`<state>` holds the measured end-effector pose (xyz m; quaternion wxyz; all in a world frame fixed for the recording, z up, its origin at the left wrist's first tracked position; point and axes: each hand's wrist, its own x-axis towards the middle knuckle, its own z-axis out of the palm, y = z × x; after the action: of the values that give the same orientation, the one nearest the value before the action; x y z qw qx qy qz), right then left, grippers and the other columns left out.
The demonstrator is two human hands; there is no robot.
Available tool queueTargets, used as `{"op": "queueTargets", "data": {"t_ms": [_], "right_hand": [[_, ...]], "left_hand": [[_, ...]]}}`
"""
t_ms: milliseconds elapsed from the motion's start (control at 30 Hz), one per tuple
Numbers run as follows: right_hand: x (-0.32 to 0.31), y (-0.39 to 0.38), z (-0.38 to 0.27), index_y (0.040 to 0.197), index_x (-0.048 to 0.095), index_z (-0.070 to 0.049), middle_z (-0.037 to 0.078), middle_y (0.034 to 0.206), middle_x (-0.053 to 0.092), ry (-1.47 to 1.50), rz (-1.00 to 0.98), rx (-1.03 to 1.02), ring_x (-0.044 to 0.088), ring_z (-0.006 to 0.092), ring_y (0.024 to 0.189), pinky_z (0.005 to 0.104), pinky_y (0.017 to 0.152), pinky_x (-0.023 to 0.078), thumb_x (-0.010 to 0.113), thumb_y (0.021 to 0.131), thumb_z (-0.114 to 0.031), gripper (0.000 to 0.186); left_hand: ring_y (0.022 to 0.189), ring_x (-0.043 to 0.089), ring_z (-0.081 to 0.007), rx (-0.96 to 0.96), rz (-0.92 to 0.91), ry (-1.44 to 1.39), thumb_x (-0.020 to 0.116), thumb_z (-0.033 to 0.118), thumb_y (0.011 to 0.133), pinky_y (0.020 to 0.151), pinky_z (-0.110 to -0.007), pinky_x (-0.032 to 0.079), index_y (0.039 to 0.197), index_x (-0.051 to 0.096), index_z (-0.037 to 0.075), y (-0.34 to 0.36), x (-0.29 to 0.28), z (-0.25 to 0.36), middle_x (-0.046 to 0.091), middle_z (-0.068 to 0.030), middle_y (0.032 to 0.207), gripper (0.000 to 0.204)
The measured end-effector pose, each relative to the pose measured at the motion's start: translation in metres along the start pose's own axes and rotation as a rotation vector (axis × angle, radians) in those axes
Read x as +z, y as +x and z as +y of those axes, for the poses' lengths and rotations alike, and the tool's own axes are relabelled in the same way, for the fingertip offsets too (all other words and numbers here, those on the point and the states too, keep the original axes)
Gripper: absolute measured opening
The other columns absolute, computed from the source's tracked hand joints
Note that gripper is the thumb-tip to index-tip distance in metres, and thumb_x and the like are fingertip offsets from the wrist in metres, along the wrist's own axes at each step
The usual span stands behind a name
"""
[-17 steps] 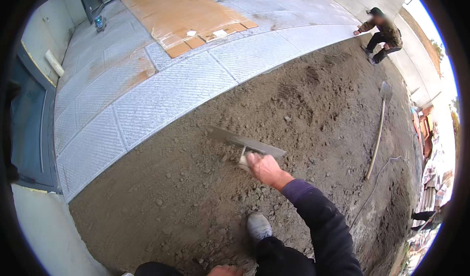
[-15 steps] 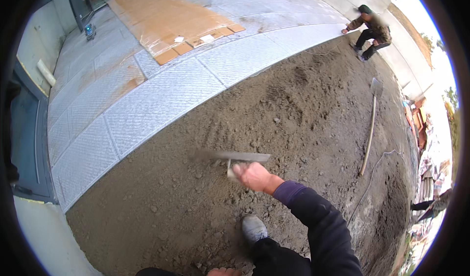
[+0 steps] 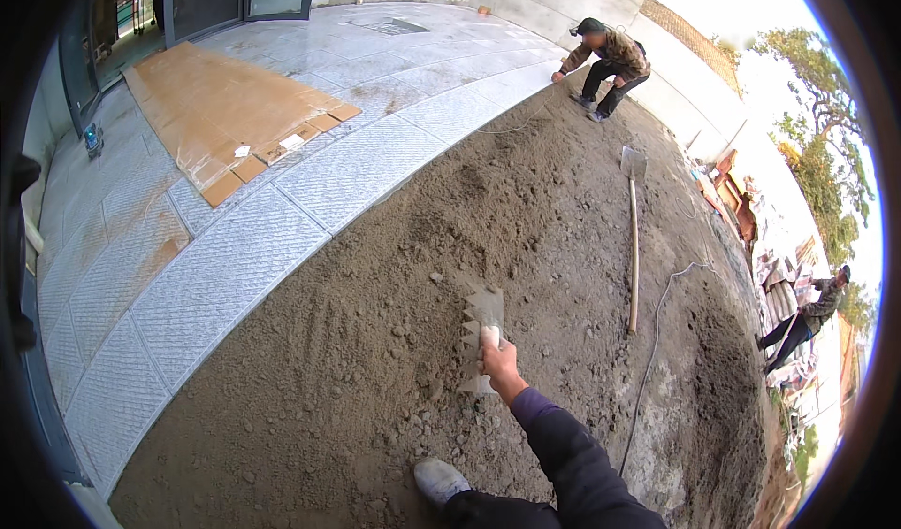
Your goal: The person measures the floor area, levels the sand base, applies mortar to a tile, and sets it in place, tapping it to align with adjacent tiles. The person uses a tape measure, notched trowel, and rubber mallet during the process.
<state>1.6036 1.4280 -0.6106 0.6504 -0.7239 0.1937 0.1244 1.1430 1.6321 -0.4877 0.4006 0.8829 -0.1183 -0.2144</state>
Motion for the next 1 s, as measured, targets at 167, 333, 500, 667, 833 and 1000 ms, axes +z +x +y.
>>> {"op": "queueTargets", "data": {"t_ms": [167, 333, 500, 667, 833, 1000], "right_hand": [[-0.088, 0.048, 0.045, 0.084, 0.062, -0.005, 0.003, 0.066, 0.058, -0.114, 0.386, 0.098, 0.056, 0.0158, 0.047, 0.0330, 0.043, 0.043, 0.071, 0.097, -0.046, 0.045], [-0.164, -0.007, 0.044, 0.112, 0.060, 0.004, 0.024, 0.101, 0.069, -1.416, 0.349, -0.177, 0.072, 0.0415, 0.092, 0.0483, 0.078, 0.059, 0.076, 0.087, -0.051, 0.062], [-0.189, -0.157, 0.024, 0.122, 0.068, -0.009, 0.023, 0.128, 0.064, -1.430, -0.076, 0.074, 0.067, 0.0421, 0.114, 0.0504, 0.096, 0.055, 0.076, 0.087, -0.043, 0.049], [-0.266, -0.305, -0.062, 0.107, 0.078, -0.008, 0.021, 0.109, 0.075, -1.565, -0.431, 0.464, 0.071, 0.0388, 0.107, 0.0485, 0.094, 0.056, 0.055, 0.092, -0.067, 0.065], [-0.386, -0.431, -0.111, 0.098, 0.079, -0.006, 0.015, 0.096, 0.078, -1.386, -0.403, 0.886, 0.075, 0.0343, 0.094, 0.0443, 0.085, 0.059, 0.060, 0.091, -0.061, 0.059], [-0.451, -0.551, -0.096, 0.096, 0.079, -0.004, 0.011, 0.093, 0.079, -1.173, -0.512, 0.912, 0.076, 0.0310, 0.089, 0.0432, 0.081, 0.059, 0.068, 0.087, -0.046, 0.044]], "left_hand": [[0.090, 0.065, -0.0396, -0.219, 0.132, -0.169, 0.057, 0.035, 0.099, 0.072, -0.054, 0.052, 0.121, 0.061, 0.002, 0.003, 0.001, 0.034, 0.063, -0.0200, 0.098, 0.039], [0.097, 0.063, -0.0411, -0.265, 0.233, -0.412, 0.050, 0.037, 0.105, 0.077, -0.057, 0.052, 0.120, 0.063, 0.003, 0.032, 0.021, 0.081, 0.064, -0.0214, 0.105, 0.039], [0.106, 0.063, -0.0441, -0.648, 0.108, -0.557, 0.045, 0.041, 0.109, 0.081, -0.060, 0.054, 0.116, 0.065, 0.006, 0.009, 0.010, 0.135, 0.065, -0.0239, 0.122, 0.041], [0.115, 0.063, -0.0450, -0.782, 0.442, -0.484, 0.045, 0.042, 0.109, 0.081, -0.061, 0.055, 0.113, 0.066, 0.009, -0.063, -0.046, 0.217, 0.062, -0.0288, 0.132, 0.040], [0.113, 0.064, -0.0438, -0.720, 0.136, -0.470, 0.046, 0.040, 0.108, 0.081, -0.059, 0.055, 0.113, 0.067, 0.008, -0.030, -0.136, 0.279, 0.064, -0.0279, 0.130, 0.039], [0.112, 0.065, -0.0427, -0.564, -0.195, -0.378, 0.047, 0.038, 0.108, 0.081, -0.058, 0.055, 0.112, 0.067, 0.007, -0.011, -0.189, 0.330, 0.065, -0.0271, 0.127, 0.037]]}}
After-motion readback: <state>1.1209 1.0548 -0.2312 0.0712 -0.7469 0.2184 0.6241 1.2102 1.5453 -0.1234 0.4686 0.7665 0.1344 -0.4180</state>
